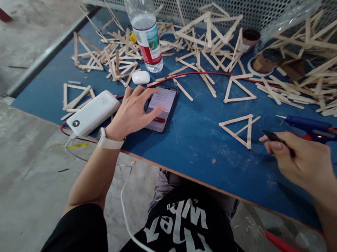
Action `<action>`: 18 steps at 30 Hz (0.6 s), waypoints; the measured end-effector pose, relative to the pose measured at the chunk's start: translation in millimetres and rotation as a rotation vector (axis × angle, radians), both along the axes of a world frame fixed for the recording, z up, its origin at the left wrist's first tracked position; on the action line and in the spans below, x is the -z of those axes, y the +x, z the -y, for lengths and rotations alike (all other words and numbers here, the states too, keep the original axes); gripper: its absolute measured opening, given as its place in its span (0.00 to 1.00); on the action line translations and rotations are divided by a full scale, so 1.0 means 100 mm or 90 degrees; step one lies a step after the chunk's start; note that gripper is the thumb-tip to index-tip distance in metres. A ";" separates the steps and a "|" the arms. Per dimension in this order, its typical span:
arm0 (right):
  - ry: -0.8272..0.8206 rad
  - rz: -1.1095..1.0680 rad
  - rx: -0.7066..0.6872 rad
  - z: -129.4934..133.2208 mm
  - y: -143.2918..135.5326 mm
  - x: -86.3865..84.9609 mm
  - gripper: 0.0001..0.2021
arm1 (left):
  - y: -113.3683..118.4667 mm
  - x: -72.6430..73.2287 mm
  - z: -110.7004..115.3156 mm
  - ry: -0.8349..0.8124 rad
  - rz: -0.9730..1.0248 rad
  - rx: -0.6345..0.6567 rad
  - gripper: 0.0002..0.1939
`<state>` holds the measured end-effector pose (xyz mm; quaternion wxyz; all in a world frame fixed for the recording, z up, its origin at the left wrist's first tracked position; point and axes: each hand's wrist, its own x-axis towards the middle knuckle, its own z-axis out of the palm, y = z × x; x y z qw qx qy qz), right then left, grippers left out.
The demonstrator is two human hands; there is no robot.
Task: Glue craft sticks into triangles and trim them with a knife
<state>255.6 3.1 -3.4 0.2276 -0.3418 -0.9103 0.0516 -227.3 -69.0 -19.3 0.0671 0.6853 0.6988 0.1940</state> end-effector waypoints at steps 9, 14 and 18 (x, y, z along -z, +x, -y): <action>0.008 0.001 -0.010 -0.01 -0.02 -0.01 0.15 | 0.00 -0.04 0.01 -0.006 0.030 -0.002 0.33; 0.012 0.006 -0.001 0.01 -0.02 0.00 0.16 | 0.00 -0.01 0.05 -0.016 0.012 0.029 0.37; 0.011 0.009 0.006 0.01 0.00 0.01 0.16 | -0.04 0.00 0.12 -0.035 0.026 0.078 0.42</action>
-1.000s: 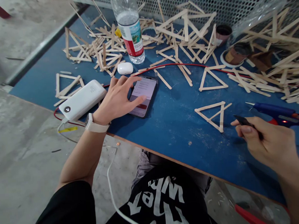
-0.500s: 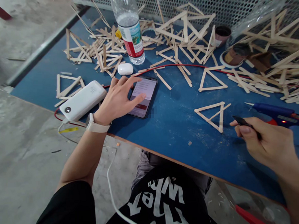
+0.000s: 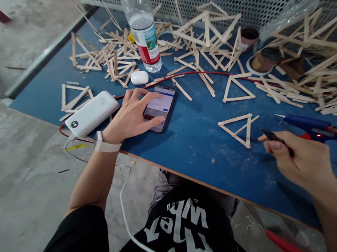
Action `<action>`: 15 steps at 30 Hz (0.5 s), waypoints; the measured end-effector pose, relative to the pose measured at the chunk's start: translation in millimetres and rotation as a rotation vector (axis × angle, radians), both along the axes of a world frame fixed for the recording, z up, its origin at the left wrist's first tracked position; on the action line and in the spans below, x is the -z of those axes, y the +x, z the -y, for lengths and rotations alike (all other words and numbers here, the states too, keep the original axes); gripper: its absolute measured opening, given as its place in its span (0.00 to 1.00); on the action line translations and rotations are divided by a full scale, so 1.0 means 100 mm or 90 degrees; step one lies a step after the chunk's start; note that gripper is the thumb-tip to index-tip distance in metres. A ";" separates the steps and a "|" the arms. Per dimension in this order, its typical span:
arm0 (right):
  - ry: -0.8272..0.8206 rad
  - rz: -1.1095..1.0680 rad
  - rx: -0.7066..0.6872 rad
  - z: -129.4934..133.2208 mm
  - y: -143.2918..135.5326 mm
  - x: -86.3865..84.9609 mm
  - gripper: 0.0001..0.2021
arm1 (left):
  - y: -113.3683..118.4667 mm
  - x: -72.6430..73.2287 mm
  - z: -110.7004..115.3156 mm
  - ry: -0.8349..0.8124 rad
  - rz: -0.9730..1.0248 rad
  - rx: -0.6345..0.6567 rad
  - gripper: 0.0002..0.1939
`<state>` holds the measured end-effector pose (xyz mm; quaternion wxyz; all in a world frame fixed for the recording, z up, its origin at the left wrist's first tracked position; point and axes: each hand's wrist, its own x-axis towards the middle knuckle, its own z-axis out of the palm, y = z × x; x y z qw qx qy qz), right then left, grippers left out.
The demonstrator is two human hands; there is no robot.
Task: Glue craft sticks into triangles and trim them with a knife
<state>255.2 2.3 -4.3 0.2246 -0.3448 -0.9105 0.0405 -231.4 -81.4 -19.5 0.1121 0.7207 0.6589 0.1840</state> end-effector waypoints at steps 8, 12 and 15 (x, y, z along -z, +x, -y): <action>-0.012 -0.005 -0.002 -0.01 0.00 0.00 0.15 | -0.07 0.00 0.02 -0.013 0.008 0.101 0.46; -0.010 -0.010 -0.006 0.00 -0.01 -0.01 0.14 | -0.08 0.04 0.01 -0.001 0.005 0.113 0.41; -0.010 -0.014 -0.007 0.01 -0.02 -0.01 0.14 | -0.08 0.05 0.01 0.004 0.007 0.120 0.41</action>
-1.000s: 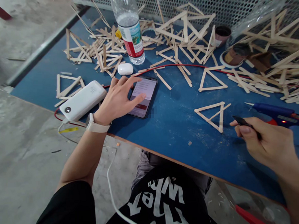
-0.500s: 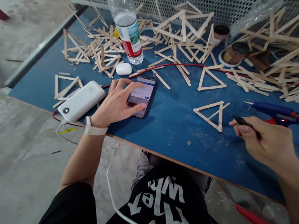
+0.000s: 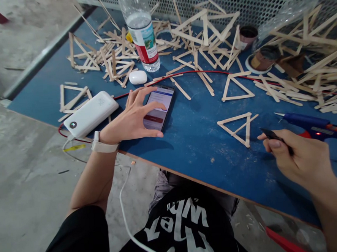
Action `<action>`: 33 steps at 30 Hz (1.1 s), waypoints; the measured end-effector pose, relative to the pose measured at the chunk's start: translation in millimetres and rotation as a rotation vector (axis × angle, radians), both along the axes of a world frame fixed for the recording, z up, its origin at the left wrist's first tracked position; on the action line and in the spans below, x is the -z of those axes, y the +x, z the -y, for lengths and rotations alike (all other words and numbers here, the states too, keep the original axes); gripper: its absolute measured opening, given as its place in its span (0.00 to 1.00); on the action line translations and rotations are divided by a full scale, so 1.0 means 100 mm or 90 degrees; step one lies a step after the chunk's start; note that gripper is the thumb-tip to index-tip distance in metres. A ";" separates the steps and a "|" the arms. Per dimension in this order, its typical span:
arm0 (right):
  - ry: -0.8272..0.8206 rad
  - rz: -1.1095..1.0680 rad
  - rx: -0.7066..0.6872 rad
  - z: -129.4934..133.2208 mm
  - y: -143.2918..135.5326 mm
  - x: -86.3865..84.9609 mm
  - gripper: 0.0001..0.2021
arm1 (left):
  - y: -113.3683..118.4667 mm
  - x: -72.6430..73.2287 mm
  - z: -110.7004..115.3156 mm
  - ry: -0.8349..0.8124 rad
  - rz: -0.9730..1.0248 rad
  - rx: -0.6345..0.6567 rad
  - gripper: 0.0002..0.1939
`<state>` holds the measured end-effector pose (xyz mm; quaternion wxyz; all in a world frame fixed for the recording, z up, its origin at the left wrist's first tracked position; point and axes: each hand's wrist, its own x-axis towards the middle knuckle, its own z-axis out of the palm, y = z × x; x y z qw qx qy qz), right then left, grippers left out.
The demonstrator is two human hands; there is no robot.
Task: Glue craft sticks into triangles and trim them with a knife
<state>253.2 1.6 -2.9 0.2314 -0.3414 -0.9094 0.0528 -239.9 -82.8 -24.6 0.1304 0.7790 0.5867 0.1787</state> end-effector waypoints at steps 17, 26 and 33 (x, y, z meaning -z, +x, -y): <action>-0.015 -0.007 0.007 0.00 0.01 0.00 0.16 | 0.17 -0.20 -0.04 0.060 0.155 -0.022 0.39; -0.047 -0.050 0.024 0.00 -0.01 -0.03 0.15 | 1.58 -0.14 -0.28 0.004 0.282 0.230 0.20; -0.017 -0.094 0.051 0.00 0.03 0.06 0.16 | 2.23 0.13 -0.99 -0.039 0.408 0.246 0.23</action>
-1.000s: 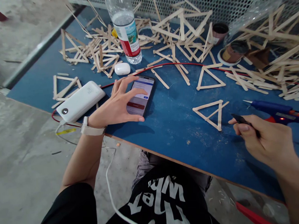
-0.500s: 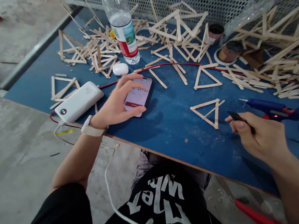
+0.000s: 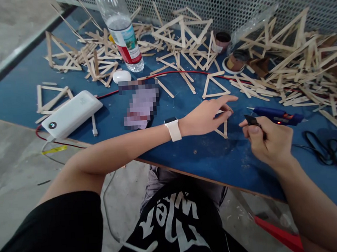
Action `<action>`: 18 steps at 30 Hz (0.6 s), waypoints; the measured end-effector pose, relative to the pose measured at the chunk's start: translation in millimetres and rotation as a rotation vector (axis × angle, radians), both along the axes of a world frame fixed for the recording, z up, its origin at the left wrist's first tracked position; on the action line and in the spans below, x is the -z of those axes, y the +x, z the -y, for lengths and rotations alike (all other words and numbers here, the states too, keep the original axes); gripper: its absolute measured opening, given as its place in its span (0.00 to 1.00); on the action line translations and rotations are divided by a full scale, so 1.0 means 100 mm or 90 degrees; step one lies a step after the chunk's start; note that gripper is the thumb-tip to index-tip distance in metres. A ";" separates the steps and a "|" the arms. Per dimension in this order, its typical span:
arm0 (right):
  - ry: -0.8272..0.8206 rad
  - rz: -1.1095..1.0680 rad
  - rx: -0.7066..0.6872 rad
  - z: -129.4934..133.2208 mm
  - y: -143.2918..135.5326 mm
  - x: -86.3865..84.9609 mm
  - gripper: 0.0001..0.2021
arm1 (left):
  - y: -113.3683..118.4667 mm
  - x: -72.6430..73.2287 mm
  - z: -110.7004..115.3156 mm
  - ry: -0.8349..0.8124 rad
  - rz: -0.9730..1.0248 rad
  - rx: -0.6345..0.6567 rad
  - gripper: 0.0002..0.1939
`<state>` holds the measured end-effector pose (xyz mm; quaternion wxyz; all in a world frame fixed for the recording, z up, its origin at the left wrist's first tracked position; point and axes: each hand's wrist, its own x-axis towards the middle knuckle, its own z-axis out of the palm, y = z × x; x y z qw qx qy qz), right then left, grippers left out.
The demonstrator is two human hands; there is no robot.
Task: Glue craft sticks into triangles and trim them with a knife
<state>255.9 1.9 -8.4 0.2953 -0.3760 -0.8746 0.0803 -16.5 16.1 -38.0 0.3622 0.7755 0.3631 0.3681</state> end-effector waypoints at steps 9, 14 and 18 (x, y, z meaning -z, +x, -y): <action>0.059 -0.028 -0.045 -0.07 -0.04 0.03 0.16 | -0.13 -0.01 -0.05 -0.054 0.148 0.101 0.19; 0.079 -0.027 -0.058 -0.07 -0.05 0.03 0.14 | -0.17 0.04 -0.04 -0.071 0.120 0.096 0.18; 0.102 -0.004 -0.085 -0.10 -0.05 0.02 0.13 | -0.18 0.06 -0.03 -0.035 0.099 0.072 0.17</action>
